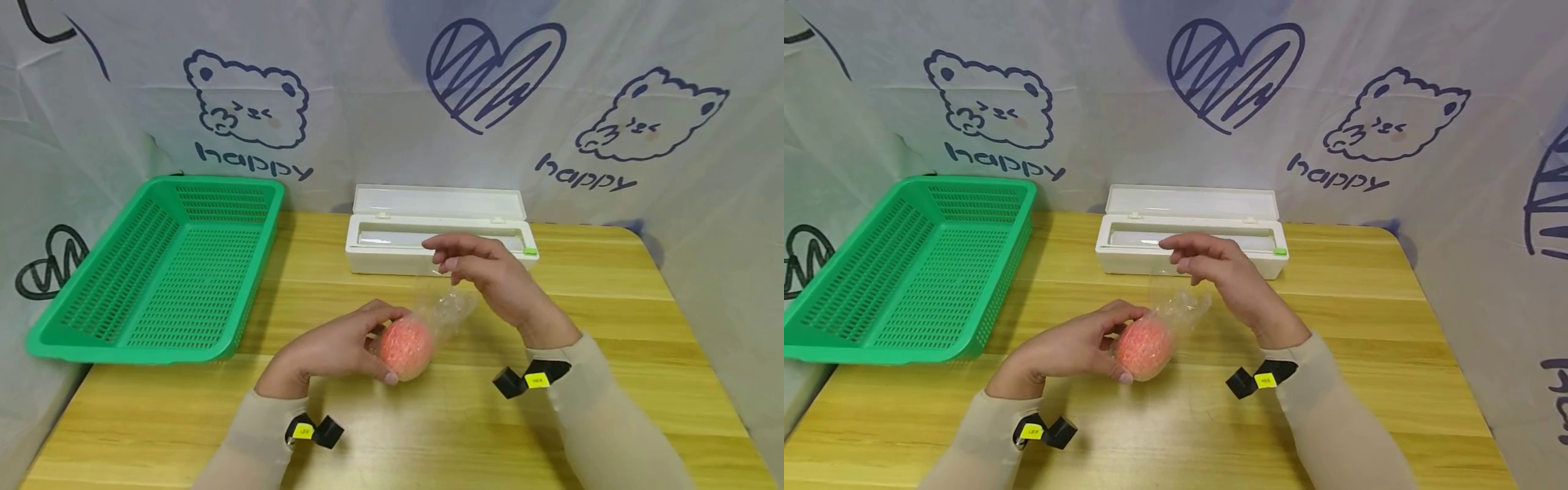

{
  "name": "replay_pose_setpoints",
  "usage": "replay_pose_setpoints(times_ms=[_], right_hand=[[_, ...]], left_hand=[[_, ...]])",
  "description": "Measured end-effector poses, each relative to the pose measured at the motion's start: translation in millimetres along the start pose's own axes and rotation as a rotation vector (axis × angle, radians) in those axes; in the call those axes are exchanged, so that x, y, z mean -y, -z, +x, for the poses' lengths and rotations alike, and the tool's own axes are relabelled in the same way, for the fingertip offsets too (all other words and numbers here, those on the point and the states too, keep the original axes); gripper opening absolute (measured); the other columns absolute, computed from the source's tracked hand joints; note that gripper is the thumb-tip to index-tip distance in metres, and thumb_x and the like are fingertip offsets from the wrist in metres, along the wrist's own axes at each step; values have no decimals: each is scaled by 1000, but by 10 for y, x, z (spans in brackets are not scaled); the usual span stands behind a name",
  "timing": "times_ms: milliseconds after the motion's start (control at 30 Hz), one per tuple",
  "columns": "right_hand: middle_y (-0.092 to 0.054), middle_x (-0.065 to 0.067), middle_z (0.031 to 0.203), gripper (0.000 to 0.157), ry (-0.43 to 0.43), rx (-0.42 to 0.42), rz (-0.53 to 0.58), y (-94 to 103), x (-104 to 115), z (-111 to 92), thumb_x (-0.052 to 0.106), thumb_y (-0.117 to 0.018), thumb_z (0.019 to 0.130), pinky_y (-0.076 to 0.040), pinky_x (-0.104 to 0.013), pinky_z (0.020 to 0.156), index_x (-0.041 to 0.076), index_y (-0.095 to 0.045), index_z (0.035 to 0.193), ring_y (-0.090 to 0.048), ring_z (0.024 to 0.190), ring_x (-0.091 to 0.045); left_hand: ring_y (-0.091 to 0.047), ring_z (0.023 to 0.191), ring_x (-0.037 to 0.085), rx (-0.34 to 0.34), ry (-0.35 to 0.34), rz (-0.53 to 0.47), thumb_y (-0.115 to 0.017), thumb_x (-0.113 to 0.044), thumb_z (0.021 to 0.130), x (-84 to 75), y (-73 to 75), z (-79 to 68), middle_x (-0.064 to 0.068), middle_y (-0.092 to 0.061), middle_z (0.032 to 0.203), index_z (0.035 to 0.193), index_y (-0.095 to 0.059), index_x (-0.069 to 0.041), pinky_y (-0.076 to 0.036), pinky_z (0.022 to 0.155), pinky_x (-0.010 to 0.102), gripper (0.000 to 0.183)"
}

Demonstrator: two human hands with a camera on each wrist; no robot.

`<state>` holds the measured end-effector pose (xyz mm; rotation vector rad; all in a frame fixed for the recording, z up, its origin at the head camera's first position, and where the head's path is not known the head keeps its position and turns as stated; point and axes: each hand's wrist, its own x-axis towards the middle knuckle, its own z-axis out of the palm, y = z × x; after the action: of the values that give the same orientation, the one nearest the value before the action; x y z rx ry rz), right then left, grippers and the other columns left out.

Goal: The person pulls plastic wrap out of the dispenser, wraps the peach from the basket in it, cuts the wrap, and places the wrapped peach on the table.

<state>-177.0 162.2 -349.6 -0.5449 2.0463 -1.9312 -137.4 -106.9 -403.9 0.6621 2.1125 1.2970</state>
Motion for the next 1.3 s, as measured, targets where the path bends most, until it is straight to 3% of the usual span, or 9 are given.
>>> replay_pose_setpoints(times_ms=[200, 333, 467, 567, 700, 800, 933, 1100, 1300], right_hand=[[-73, 4, 108, 17, 29, 34, -92, 25, -75, 37, 5, -66, 102, -55, -27, 89, 3, -75, 115, -63, 101, -17], [-72, 7, 94, 28, 64, -75, 52, 111, -146, 8, -2, -60, 104, -53, -23, 82, 18, -78, 96, -60, 87, -13], [-72, 3, 109, 26, 120, -32, 175, 173, -160, -63, 13, -52, 111, -55, -26, 88, 17, -77, 110, -62, 100, -15], [-63, -4, 131, 45, 149, 47, 66, 131, -123, -100, 43, -50, 111, -56, -30, 96, 10, -65, 138, -59, 118, -22], [-57, -10, 126, 87, 167, 50, -295, -25, -66, -111, 73, -59, 93, -52, -29, 89, 8, -51, 151, -54, 112, -26], [-63, -8, 109, 63, 171, -29, -464, -162, -45, -92, 57, -74, 92, -47, -29, 78, 9, -68, 133, -54, 95, -23], [-67, -3, 89, 5, 199, -142, -474, -294, -64, -66, 14, -76, 98, -44, -26, 67, 9, -76, 99, -53, 78, -18], [-66, -4, 83, 13, 168, -193, -443, -336, -116, -46, 13, -71, 102, -42, -26, 67, 7, -74, 91, -52, 76, -18], [-62, -6, 81, 23, 13, -125, -284, -322, -183, -7, 15, -63, 107, -39, -23, 54, 0, -71, 91, -44, 58, -11]], left_hand=[[-55, 122, 25, 45, -37, -18, -93, -18, 80, 23, 15, -19, 8, -51, 141, 154, -52, -18, -52, 102, 41, 84], [-58, 125, 27, 42, -46, -116, -93, -11, 81, 23, 42, -39, 9, -49, 146, 155, -49, -14, -56, 102, 38, 86], [-61, 124, 28, 18, -33, -159, -93, -9, 80, 16, 81, -53, 10, -49, 149, 156, -47, -14, -58, 100, 37, 88], [-61, 121, 26, -1, -18, -136, -93, -13, 81, 26, 94, -47, 10, -51, 147, 156, -48, -14, -57, 100, 37, 88], [-62, 119, 26, -12, -8, -139, -93, -15, 81, 39, 77, -29, 12, -53, 145, 155, -47, -12, -57, 99, 38, 87], [-63, 118, 26, -5, -4, -163, -92, -13, 82, 42, 56, -22, 14, -55, 144, 156, -45, -8, -58, 98, 39, 88], [-65, 119, 26, 30, -15, -207, -91, -10, 83, 26, 36, -16, 15, -58, 142, 156, -43, -7, -59, 99, 40, 87], [-62, 125, 25, 51, -80, -196, -92, -8, 81, -5, 18, -9, 10, -56, 147, 157, -44, -11, -54, 107, 40, 89], [-56, 135, 23, 17, -139, -179, -93, -5, 78, -64, -13, -22, 3, -50, 154, 156, -45, -16, -45, 117, 42, 92]])
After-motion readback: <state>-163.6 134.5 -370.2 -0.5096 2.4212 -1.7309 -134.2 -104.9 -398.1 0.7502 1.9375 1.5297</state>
